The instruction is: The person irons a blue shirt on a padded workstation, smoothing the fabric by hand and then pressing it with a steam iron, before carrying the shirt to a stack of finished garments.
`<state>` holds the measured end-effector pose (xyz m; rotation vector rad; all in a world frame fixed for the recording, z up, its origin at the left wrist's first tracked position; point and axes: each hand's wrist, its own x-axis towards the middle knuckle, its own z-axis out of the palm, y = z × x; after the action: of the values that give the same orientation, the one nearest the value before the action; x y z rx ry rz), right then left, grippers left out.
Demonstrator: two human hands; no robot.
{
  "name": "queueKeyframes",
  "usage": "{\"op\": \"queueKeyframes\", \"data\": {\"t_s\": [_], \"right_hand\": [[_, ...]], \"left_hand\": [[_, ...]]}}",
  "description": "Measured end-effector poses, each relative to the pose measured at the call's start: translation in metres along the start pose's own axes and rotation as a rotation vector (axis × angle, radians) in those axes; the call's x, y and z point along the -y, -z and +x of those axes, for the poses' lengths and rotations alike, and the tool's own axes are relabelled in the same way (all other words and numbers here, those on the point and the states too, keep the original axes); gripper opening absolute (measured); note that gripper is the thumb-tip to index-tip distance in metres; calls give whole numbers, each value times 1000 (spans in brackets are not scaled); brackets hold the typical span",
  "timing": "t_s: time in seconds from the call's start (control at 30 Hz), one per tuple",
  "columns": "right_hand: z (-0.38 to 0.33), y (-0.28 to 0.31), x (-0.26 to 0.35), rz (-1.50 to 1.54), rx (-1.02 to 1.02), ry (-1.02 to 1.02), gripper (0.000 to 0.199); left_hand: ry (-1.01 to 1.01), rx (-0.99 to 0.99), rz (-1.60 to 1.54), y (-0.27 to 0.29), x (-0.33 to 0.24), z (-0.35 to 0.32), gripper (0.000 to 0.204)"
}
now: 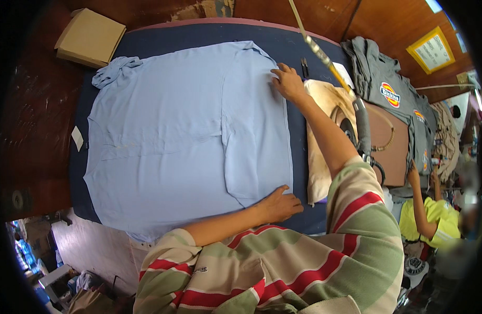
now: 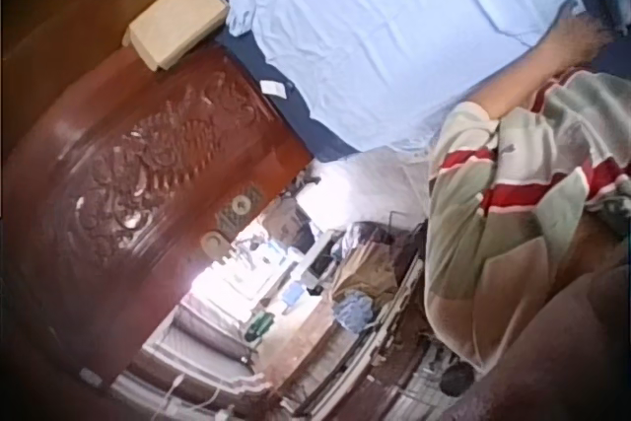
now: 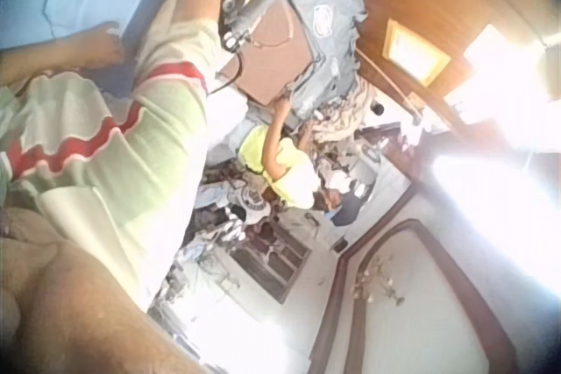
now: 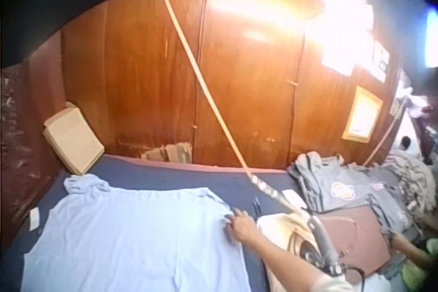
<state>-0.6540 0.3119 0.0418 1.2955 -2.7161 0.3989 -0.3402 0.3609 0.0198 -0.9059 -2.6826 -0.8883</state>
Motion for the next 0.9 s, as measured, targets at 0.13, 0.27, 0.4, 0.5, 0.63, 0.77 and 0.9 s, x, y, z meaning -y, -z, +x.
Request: {"op": "queueKeyframes", "data": {"t_s": [0.13,0.27,0.4,0.5,0.63,0.77,0.9], "right_hand": [[44,-43,-3,-85,-30,7,35],[88,-45,-51,-69,92,-454,42],[110,-39,-71,49,-130,-278,33],[108,-36,-50,189,-54,-292,41],[106,-38,3,112,302,-300,69],[99,-51,27,144,203,-126,45],[96,-52,15,306,-126,-370,33]], "left_hand": [[283,-189,189,36,28,-23,27],[655,-341,354,70,53,-60,38],[947,-372,422,86,60,-82,42],[1022,-324,364,87,58,-83,47],[967,-238,157,77,42,-74,42],[850,-144,-63,70,27,-71,32],[882,-233,-215,68,18,-71,28]]}}
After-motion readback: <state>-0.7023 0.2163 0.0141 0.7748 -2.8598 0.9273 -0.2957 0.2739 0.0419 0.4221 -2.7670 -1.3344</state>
